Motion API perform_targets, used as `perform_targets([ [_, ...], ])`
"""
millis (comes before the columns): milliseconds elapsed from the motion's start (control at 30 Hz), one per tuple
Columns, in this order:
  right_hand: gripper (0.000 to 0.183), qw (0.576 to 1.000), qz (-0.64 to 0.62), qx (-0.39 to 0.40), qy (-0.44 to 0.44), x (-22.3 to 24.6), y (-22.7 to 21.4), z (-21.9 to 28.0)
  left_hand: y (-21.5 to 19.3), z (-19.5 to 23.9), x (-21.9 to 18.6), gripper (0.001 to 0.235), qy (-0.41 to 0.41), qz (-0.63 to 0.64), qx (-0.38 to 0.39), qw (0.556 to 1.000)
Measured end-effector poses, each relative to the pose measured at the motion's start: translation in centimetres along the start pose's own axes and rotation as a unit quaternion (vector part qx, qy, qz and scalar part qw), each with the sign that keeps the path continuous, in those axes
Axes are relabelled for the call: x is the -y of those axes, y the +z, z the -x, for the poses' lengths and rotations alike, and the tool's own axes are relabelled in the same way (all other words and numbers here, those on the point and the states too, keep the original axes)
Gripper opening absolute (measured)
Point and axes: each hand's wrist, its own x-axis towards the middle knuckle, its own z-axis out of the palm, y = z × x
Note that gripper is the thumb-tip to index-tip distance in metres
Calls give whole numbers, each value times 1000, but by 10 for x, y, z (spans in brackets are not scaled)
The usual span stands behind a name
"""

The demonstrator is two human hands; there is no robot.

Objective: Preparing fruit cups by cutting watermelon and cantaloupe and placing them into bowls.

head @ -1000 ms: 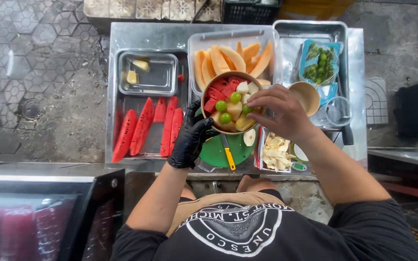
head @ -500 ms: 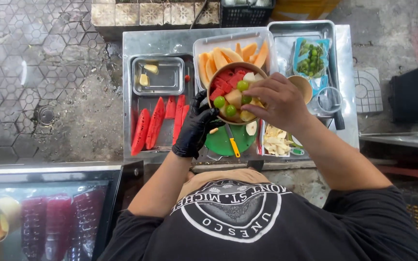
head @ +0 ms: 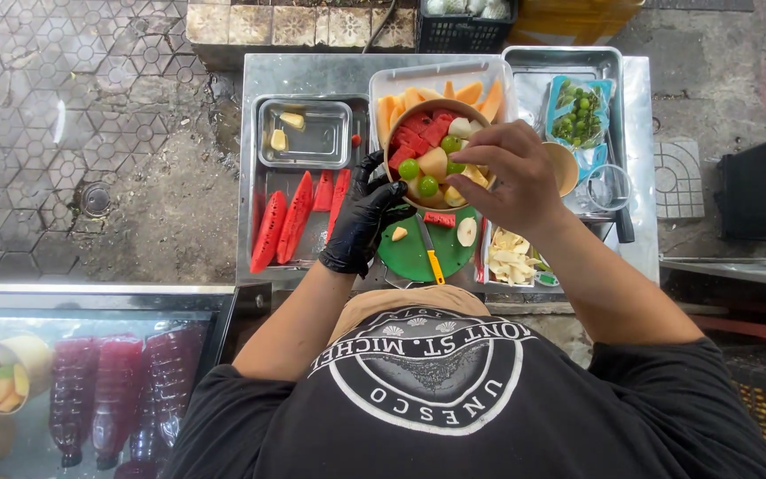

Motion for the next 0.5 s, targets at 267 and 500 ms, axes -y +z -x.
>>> perform_targets([
  [267, 18, 999, -2, 5, 47, -46, -35, -31, 3, 5, -6, 65, -4, 7, -8, 1000],
  [500, 42, 977, 93, 172, -83, -26, -7, -28, -3, 1, -8, 66, -9, -14, 8, 1000],
])
